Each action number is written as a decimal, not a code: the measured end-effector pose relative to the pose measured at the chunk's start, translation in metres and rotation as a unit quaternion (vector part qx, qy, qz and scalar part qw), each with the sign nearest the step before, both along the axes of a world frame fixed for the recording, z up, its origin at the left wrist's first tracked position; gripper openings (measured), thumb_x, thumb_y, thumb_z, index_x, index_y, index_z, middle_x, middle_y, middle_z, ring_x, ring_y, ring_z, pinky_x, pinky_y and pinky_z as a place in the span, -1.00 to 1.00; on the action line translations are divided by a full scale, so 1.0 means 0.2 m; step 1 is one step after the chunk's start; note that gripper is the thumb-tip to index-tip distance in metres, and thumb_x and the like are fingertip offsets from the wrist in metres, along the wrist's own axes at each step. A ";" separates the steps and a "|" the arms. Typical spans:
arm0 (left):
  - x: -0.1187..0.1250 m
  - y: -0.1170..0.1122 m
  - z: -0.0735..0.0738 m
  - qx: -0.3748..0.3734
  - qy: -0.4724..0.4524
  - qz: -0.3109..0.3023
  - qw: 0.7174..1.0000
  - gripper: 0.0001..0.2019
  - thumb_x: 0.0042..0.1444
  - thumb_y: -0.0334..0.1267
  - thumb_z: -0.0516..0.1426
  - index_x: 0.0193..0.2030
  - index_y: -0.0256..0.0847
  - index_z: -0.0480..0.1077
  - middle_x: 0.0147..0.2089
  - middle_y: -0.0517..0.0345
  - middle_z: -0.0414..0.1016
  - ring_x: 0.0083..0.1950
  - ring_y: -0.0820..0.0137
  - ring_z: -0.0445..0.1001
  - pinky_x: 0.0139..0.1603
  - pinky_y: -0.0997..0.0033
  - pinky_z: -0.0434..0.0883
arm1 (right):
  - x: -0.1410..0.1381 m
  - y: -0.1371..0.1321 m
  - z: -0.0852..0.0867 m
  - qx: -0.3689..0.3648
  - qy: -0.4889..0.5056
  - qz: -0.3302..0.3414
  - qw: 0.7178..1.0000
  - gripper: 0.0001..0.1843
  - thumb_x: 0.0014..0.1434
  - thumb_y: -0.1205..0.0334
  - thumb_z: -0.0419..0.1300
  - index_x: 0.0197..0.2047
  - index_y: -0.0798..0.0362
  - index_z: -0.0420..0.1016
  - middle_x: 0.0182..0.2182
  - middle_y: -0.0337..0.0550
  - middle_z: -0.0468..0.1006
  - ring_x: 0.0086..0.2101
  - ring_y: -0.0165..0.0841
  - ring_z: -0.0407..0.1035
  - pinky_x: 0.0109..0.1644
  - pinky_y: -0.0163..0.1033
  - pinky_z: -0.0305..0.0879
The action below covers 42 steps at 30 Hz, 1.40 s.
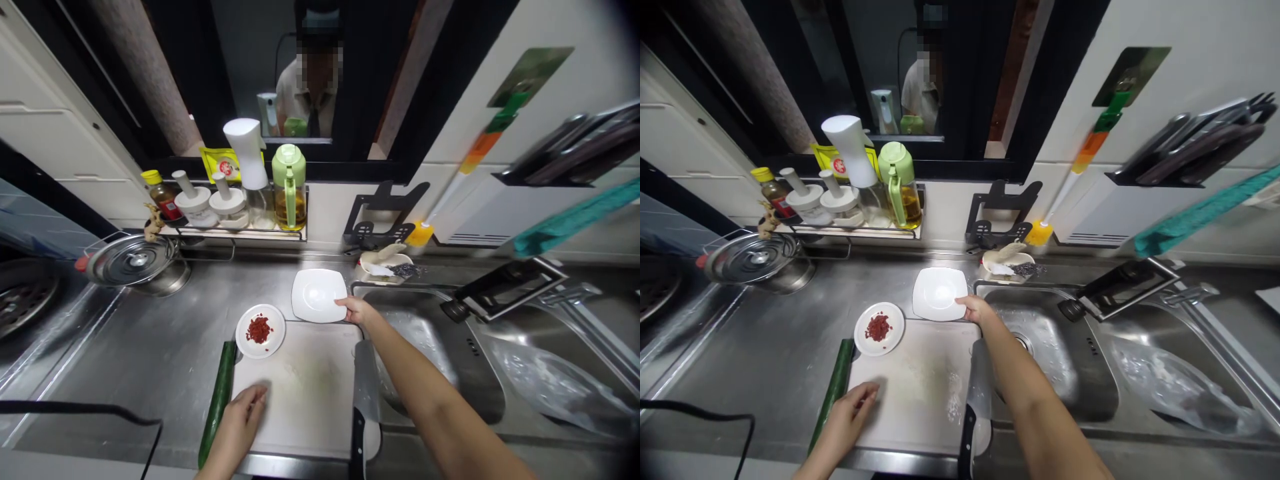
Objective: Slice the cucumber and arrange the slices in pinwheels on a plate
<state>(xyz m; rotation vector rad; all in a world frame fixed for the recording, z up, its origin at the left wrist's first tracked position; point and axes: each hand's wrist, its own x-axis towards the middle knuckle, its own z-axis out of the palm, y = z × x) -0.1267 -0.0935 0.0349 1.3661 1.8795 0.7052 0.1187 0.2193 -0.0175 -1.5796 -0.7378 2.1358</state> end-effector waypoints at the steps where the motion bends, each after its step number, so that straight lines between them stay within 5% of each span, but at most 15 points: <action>1: 0.00 0.00 0.00 -0.001 0.000 0.002 1.000 -0.71 0.15 -0.10 -0.02 -0.17 -0.15 0.46 -0.18 0.04 0.57 -0.17 0.33 0.52 -0.14 0.40 0.45 | 0.00 0.00 -0.01 -0.004 -0.002 0.000 1.000 -0.52 0.05 0.53 0.12 0.08 0.17 0.28 -0.28 0.00 0.60 -0.38 -0.29 0.51 -0.16 -0.05 0.43; 11: 0.00 0.01 0.00 -0.008 0.005 -0.005 1.000 -0.72 0.15 -0.12 -0.02 -0.16 -0.15 0.46 -0.15 0.04 0.56 -0.13 0.33 0.51 -0.08 0.39 0.44 | 0.00 -0.01 -0.06 -0.010 -0.039 0.024 0.999 -0.57 0.08 0.52 0.14 0.04 0.18 0.31 -0.29 -0.05 0.59 -0.42 -0.37 0.49 -0.19 -0.11 0.44; 17: -0.01 0.01 -0.01 -0.006 0.018 -0.004 1.000 -0.70 0.16 -0.10 -0.03 -0.18 -0.16 0.46 -0.16 0.03 0.56 -0.12 0.32 0.51 -0.06 0.36 0.44 | -0.03 0.01 -0.05 0.012 -0.148 0.075 0.986 -0.79 0.21 0.25 0.14 -0.10 0.15 0.40 -0.28 -0.19 0.53 -0.37 -0.44 0.45 -0.28 -0.23 0.45; 25: -0.07 -0.02 -0.02 0.017 0.075 0.019 0.997 -0.72 0.16 -0.15 -0.03 -0.16 -0.14 0.45 -0.15 0.06 0.55 -0.16 0.34 0.53 -0.13 0.38 0.45 | -0.06 -0.02 0.05 0.123 -0.380 0.130 0.907 -0.59 -0.19 0.28 0.41 -0.23 0.18 0.45 -0.25 0.15 0.52 -0.17 -0.04 0.43 -0.20 -0.07 0.41; 30: -0.13 -0.03 -0.05 0.013 0.134 0.078 0.988 -0.71 0.17 -0.17 -0.07 -0.12 -0.18 0.40 -0.14 0.02 0.51 -0.16 0.31 0.50 -0.09 0.30 0.43 | -0.07 -0.08 0.22 0.203 -0.456 0.165 0.850 -0.51 -0.13 0.20 0.37 -0.11 0.13 0.38 -0.10 0.22 0.46 0.04 0.02 0.28 0.02 -0.06 0.26; 33: -0.16 -0.01 -0.06 -0.008 0.218 0.156 0.963 -0.67 0.16 -0.14 -0.06 -0.05 -0.27 0.34 -0.12 -0.10 0.44 -0.10 0.20 0.44 -0.04 0.18 0.38 | -0.05 -0.27 0.32 0.237 -0.483 0.182 0.823 -0.54 0.06 0.10 0.24 -0.01 0.10 0.28 -0.08 0.21 0.45 0.00 -0.02 0.31 0.01 -0.03 0.23; 36: -0.19 0.03 -0.08 -0.065 0.299 0.208 0.929 -0.56 0.12 -0.06 0.00 0.02 -0.35 0.27 -0.10 -0.20 0.36 -0.02 0.08 0.36 -0.03 0.07 0.33 | 0.03 -0.63 0.36 0.269 -0.511 0.236 0.782 -0.60 0.17 0.07 0.11 0.01 0.09 0.24 -0.25 0.17 0.52 -0.15 -0.02 0.43 -0.15 -0.03 0.28; 42: -0.23 0.09 -0.11 -0.125 0.320 0.208 0.916 -0.51 0.12 -0.07 0.02 0.07 -0.42 0.19 -0.09 -0.25 0.35 -0.02 0.04 0.35 -0.08 0.13 0.32 | 0.16 -1.32 0.25 0.259 -0.535 0.327 0.735 -0.71 0.21 0.11 0.04 -0.05 0.07 0.25 -0.29 0.12 0.53 -0.28 -0.10 0.49 -0.37 -0.21 0.26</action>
